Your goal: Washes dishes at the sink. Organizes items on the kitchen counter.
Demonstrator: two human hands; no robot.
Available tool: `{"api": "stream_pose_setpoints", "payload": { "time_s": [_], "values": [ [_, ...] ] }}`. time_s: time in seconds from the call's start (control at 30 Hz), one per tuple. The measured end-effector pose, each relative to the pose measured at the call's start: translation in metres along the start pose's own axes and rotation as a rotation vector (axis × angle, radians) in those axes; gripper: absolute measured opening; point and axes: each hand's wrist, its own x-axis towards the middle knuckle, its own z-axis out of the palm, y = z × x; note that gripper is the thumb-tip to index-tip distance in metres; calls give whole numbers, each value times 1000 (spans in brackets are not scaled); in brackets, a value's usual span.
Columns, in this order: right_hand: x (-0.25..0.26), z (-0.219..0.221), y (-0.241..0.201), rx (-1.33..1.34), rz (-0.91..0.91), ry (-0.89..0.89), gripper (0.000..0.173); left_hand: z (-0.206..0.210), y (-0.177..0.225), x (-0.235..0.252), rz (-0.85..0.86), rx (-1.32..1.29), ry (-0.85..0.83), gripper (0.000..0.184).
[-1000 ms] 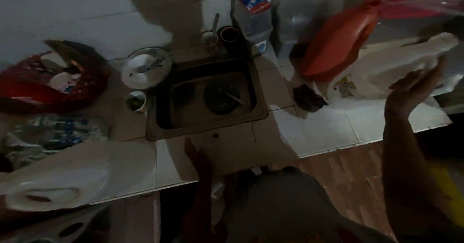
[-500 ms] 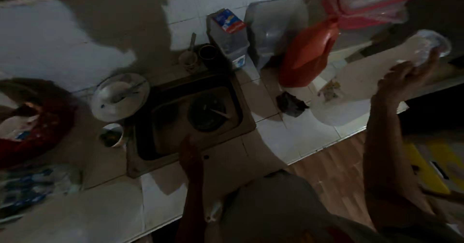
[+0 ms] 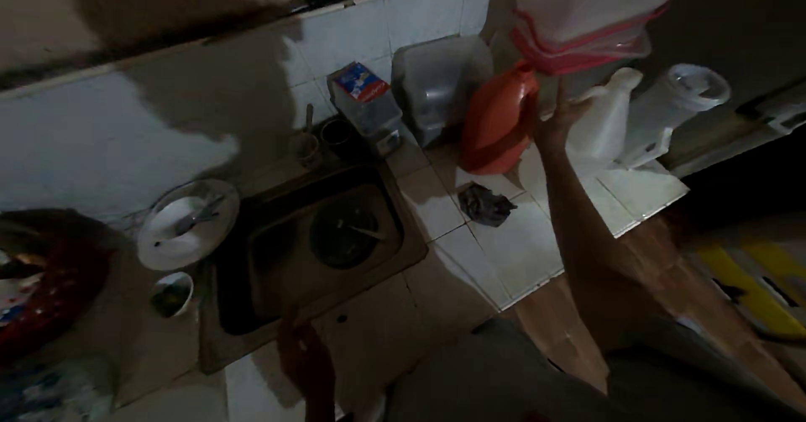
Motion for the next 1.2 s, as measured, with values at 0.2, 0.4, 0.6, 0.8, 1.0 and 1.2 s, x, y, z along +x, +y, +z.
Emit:
{"api": "stream_pose_setpoints", "payload": {
  "time_s": [0.2,0.4,0.6,0.8,1.0,1.2],
  "values": [
    [16,16,-20,-77,191,-77,44,-7,2,-10,-20,20,-3,42],
    [13,8,-12,-91,276,-47,41,3,7,-11,-29,-29,-32,44],
    [10,-50,26,-10,208,133,38,17,21,-11,-15,-157,-45,46],
    [20,-103,69,-35,145,233,41,36,27,-11,4,-180,-102,46],
    [18,-128,111,-118,175,220,42,49,43,-14,4,-212,-143,46],
    [18,-151,149,-27,74,104,59,54,51,-21,65,-186,-143,44]
  ]
}}
